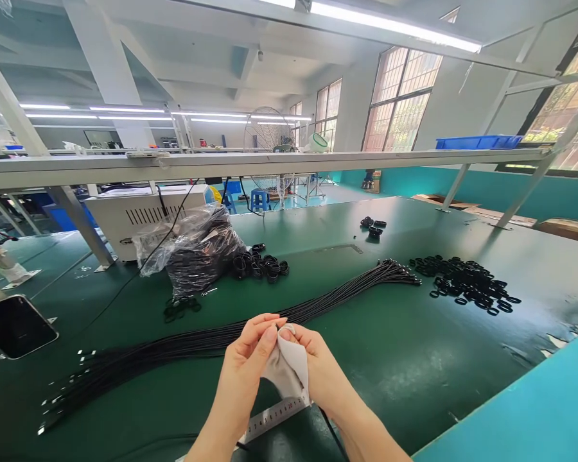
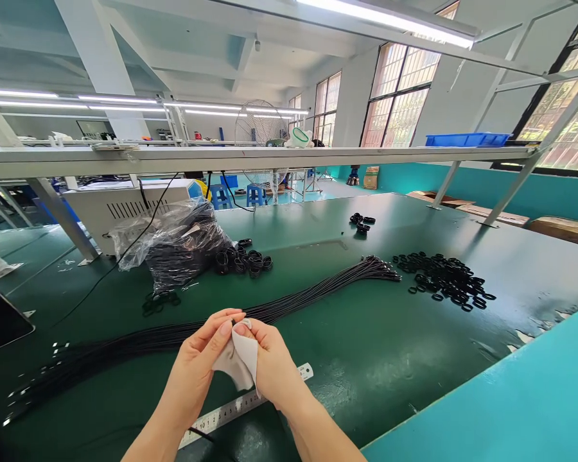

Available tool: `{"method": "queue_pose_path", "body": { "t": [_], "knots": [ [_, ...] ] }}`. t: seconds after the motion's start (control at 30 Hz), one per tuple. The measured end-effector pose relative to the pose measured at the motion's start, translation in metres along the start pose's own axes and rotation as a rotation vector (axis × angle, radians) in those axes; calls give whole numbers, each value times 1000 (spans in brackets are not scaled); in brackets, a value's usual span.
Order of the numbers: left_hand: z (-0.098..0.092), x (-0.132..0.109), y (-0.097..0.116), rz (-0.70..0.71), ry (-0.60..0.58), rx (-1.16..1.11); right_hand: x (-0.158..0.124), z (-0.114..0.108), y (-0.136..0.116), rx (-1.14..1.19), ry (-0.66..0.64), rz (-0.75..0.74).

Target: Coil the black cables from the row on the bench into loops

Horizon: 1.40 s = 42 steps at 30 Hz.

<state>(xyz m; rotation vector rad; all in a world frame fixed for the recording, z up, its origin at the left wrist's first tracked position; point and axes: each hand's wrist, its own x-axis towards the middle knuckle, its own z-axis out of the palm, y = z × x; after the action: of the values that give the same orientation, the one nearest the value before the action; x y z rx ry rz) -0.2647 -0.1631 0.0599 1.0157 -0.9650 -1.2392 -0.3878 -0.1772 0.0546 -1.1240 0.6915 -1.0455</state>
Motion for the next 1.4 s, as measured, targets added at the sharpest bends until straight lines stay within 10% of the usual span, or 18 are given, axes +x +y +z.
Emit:
{"method": "queue_pose_path", "body": {
  "t": [0.1, 0.3, 0.5, 1.4],
  "knots": [
    [-1, 2, 0, 31, -61, 99, 3, 1, 2, 15, -26, -2],
    [-6, 11, -7, 191, 285, -109, 5, 2, 7, -84, -174, 150],
    [-22, 15, 9, 231, 374, -194, 0, -6, 4, -187, -314, 308],
    [-28, -1, -3, -24, 119, -312, -8, -1, -10, -148, -351, 416]
  ]
}}
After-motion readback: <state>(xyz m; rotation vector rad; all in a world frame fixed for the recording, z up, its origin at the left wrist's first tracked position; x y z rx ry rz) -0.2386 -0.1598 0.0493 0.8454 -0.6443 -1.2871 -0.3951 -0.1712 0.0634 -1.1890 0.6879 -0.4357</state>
